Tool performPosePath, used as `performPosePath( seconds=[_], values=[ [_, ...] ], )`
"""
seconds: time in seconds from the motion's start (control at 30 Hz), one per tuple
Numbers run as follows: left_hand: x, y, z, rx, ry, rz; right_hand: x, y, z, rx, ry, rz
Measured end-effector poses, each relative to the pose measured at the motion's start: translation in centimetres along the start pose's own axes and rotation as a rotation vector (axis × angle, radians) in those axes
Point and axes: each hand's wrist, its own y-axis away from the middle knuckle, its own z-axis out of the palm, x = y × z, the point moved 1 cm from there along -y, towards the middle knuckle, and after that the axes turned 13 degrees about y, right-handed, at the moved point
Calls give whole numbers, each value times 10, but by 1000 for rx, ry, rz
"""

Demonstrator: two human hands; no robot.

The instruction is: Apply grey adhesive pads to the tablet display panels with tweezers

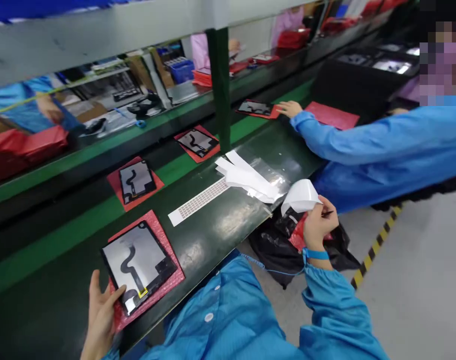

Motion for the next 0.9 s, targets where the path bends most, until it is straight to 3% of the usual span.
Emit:
performPosePath(
  seconds=[0.17,0.27,0.37,0.47,0.57,0.67,0.77,0.83,0.9],
  values=[
    [-18,3,9,22,96,-5,-84,-42,60,-24,48,-378],
    [-22,1,12,8,117,-4,-121,-55,87,-149,142,-639],
    [-28,-1,14,5,121,21,-131,-43,98,-346,234,-883],
    [-38,-4,17,18,117,67,-121,-16,95,-491,264,-1067],
    [-44,-8,19,20,102,121,-113,6,90,-597,217,-1221],
    [-43,-17,18,31,41,198,-129,13,90,-679,168,-1328],
    [-37,-26,10,94,-98,274,-184,4,85,-746,139,-1383],
    [-32,-33,4,140,-205,322,-243,-9,76,-741,114,-1392],
    [-28,-41,-2,179,-289,368,-318,-23,61,-664,76,-1382]
  ],
)
